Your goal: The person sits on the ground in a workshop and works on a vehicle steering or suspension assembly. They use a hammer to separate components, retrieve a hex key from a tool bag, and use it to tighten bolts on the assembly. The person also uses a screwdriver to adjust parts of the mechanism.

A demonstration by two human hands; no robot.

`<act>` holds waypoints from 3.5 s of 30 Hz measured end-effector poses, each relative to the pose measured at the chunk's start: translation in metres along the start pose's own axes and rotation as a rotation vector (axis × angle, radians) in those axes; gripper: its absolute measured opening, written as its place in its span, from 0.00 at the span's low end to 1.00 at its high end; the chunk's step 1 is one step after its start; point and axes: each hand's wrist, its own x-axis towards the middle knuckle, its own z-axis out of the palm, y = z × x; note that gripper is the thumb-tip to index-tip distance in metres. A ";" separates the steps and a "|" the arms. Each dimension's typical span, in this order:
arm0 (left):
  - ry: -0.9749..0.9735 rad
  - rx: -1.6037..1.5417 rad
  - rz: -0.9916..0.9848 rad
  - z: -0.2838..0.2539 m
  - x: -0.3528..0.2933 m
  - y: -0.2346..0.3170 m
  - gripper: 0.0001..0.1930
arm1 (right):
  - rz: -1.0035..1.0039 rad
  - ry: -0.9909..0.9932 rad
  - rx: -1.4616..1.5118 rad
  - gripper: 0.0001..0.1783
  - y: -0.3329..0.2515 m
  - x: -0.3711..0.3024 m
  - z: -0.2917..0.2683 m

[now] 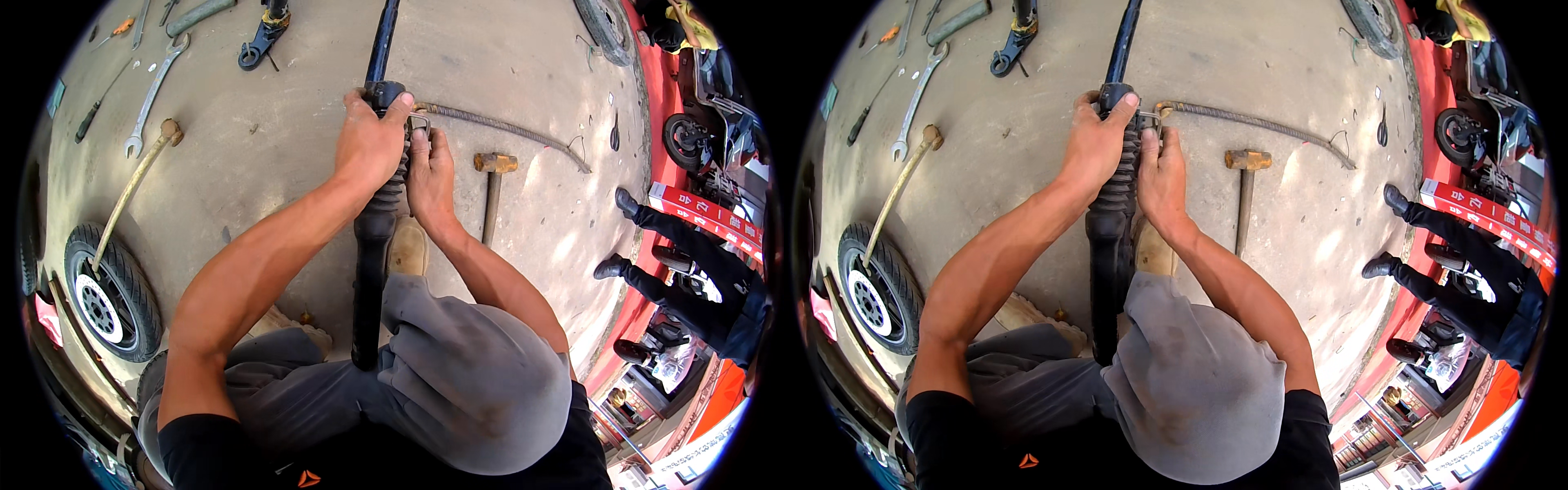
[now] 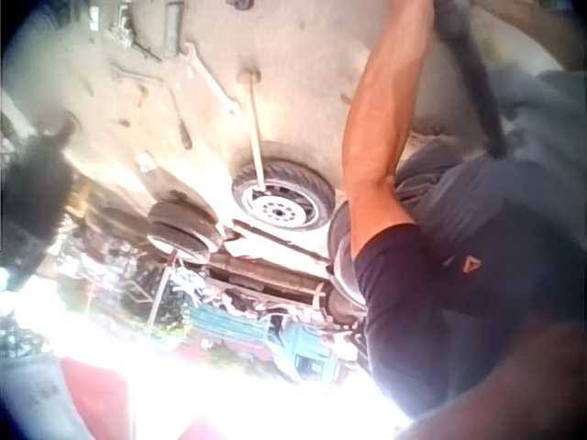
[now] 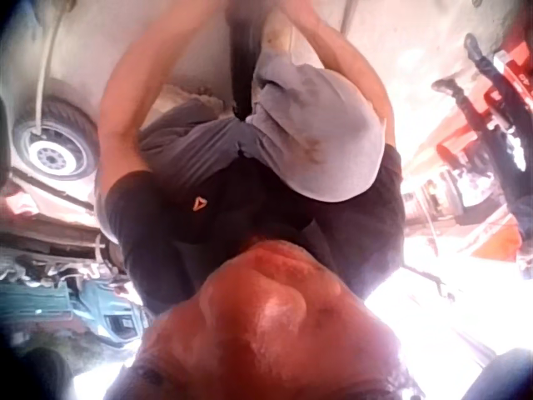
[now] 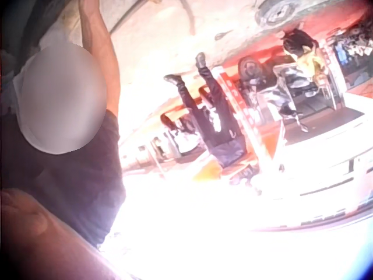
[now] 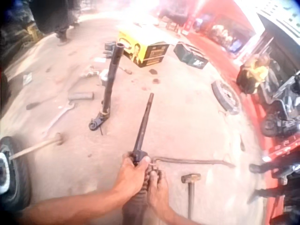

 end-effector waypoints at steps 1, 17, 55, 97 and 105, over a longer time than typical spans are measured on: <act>0.010 -0.036 -0.002 0.005 -0.002 0.002 0.38 | 0.042 0.009 0.030 0.22 0.001 -0.010 0.000; -0.026 -0.081 0.028 0.009 -0.001 -0.008 0.35 | 0.012 0.141 -0.118 0.25 0.008 -0.014 0.008; -0.164 0.107 0.034 -0.077 0.091 -0.012 0.32 | -0.987 -0.309 -0.594 0.22 0.007 0.177 0.006; -0.188 0.524 0.090 -0.070 0.058 0.018 0.42 | -1.206 -0.745 -0.905 0.05 -0.052 0.026 -0.011; -0.158 0.504 0.227 -0.074 0.055 0.011 0.43 | -0.117 -0.564 -0.359 0.16 -0.003 0.082 -0.065</act>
